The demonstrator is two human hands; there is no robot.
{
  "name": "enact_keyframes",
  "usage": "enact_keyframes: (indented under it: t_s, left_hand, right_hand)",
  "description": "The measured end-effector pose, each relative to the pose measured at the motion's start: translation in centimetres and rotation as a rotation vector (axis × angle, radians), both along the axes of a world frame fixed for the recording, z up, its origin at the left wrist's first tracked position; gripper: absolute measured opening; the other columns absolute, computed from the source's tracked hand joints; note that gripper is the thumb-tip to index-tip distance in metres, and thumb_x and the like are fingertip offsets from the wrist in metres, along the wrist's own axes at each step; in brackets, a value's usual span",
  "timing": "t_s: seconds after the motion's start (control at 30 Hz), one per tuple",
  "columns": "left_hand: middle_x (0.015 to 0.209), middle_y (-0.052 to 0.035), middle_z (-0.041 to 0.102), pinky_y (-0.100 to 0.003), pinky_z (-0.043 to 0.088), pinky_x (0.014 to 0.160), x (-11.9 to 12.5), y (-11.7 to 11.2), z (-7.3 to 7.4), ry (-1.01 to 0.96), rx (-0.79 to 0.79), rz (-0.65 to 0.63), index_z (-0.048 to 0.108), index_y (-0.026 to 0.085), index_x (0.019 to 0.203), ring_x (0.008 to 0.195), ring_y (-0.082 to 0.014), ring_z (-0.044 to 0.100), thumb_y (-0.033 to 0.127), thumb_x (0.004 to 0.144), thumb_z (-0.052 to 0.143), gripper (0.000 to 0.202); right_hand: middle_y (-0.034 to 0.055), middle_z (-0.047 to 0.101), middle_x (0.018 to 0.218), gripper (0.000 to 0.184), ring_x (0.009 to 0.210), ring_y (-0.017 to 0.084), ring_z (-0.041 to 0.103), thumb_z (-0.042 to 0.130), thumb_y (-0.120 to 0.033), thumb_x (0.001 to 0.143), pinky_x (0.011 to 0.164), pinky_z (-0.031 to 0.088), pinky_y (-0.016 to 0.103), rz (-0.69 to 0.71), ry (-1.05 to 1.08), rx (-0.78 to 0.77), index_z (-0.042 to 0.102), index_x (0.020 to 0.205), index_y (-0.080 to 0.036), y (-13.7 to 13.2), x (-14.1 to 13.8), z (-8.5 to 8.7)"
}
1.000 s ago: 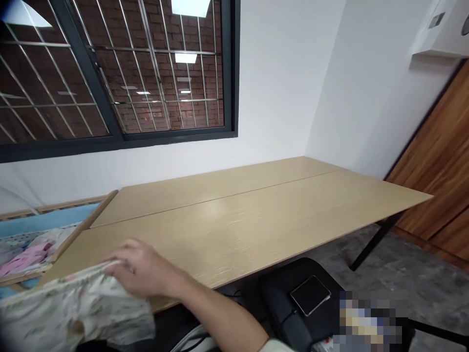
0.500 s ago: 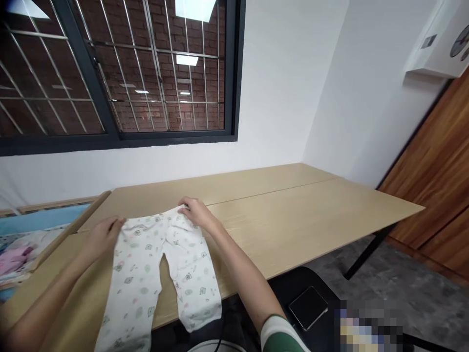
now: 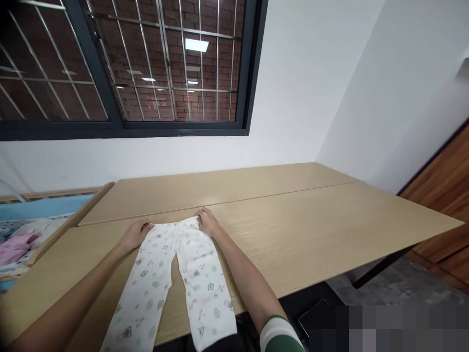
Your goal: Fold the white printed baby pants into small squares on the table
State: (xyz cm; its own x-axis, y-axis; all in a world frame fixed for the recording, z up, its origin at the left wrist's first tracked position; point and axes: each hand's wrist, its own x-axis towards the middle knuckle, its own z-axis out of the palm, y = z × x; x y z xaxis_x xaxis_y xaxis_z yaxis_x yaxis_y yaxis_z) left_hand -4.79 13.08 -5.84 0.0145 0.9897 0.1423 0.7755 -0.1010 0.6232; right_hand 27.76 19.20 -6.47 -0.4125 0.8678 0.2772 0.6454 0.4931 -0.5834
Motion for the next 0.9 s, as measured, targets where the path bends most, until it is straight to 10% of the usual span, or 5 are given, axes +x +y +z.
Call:
enact_keyframes:
  t_s: [0.3, 0.53, 0.7, 0.9]
  left_hand:
    - [0.105, -0.0122, 0.076, -0.03, 0.045, 0.072, 1.8, 3.7, -0.5, 0.123, -0.045, 0.218, 0.07, 0.019, 0.1, 0.097, -0.0263, 0.068, 0.038, 0.095, 0.048, 0.03]
    - [0.123, -0.0198, 0.068, -0.039, 0.047, 0.094, 4.4, 2.7, 2.4, 0.201, 0.018, 0.259, 0.067, 0.014, 0.116, 0.118, -0.0333, 0.061, 0.034, 0.097, 0.045, 0.036]
    - [0.129, -0.0198, 0.063, -0.045, 0.04, 0.108, 10.8, -2.0, 4.6, 0.228, 0.077, 0.044, 0.063, 0.014, 0.124, 0.127, -0.0351, 0.054, 0.037, 0.097, 0.045, 0.039]
    - [0.088, -0.0091, 0.074, -0.036, 0.048, 0.069, 20.5, -12.2, 5.0, 0.183, -0.151, -0.42, 0.067, 0.025, 0.086, 0.082, -0.027, 0.07, 0.059, 0.092, 0.052, 0.038]
  right_hand:
    - [0.0104, 0.062, 0.107, 0.025, 0.103, 0.019, 0.057, 0.054, 0.0, 0.091, 0.097, 0.042, 0.026, -0.106, -0.002, -0.015, 0.07, 0.105, -0.012, 4.2, -1.0, -0.8]
    - [0.0085, 0.067, 0.097, 0.016, 0.092, 0.016, 0.059, 0.059, -0.003, 0.088, 0.087, 0.045, 0.024, -0.147, 0.074, -0.11, 0.069, 0.097, -0.012, 5.1, -1.0, 0.2]
    - [0.0021, 0.065, 0.076, 0.007, 0.065, 0.012, 0.056, 0.06, -0.013, 0.092, 0.062, 0.044, 0.021, -0.145, 0.178, -0.261, 0.067, 0.093, -0.012, 5.3, -0.6, 0.6]
    - [-0.0025, 0.06, 0.07, 0.014, 0.057, 0.009, 0.053, 0.068, -0.01, 0.085, 0.056, 0.043, 0.02, -0.175, 0.294, -0.361, 0.063, 0.098, -0.013, 5.2, -0.6, 0.7]
